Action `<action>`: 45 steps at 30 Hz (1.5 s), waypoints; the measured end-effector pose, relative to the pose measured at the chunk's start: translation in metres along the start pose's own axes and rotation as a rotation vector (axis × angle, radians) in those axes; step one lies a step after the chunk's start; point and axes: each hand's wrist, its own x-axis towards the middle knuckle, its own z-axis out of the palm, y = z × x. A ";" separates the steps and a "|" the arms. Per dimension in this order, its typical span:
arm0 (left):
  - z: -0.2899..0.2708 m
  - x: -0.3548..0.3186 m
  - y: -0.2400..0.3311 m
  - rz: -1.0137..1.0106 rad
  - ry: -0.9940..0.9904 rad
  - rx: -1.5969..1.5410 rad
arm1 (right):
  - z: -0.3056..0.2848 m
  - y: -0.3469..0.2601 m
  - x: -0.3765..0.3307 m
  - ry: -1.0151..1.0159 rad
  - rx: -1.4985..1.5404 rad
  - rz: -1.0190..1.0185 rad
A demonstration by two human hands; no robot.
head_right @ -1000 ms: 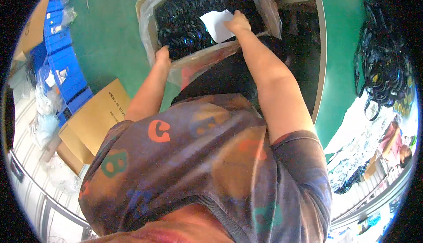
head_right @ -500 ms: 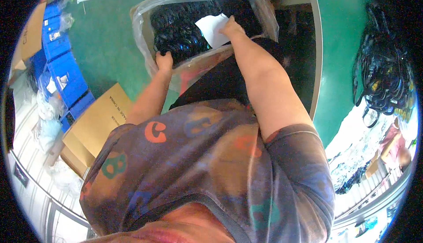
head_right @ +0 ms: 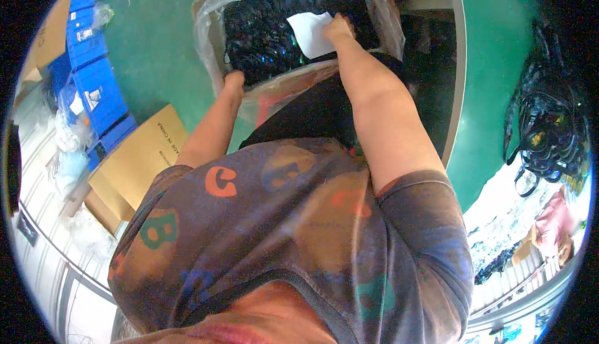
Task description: Packaging individual swimming goggles into plastic bags and organizing them into a storage bin.
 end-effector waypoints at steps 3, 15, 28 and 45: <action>-0.009 0.013 -0.009 0.094 0.059 -0.042 | 0.001 -0.014 -0.002 -0.063 0.015 -0.014; 0.005 0.006 -0.003 0.349 -0.086 0.228 | 0.016 -0.011 0.019 0.061 0.161 -0.252; 0.039 -0.037 0.023 0.529 -0.534 0.719 | -0.034 0.080 0.064 -0.033 -0.657 -0.124; 0.080 -0.090 0.057 0.645 -0.263 0.860 | -0.061 0.114 0.071 -0.435 0.269 0.331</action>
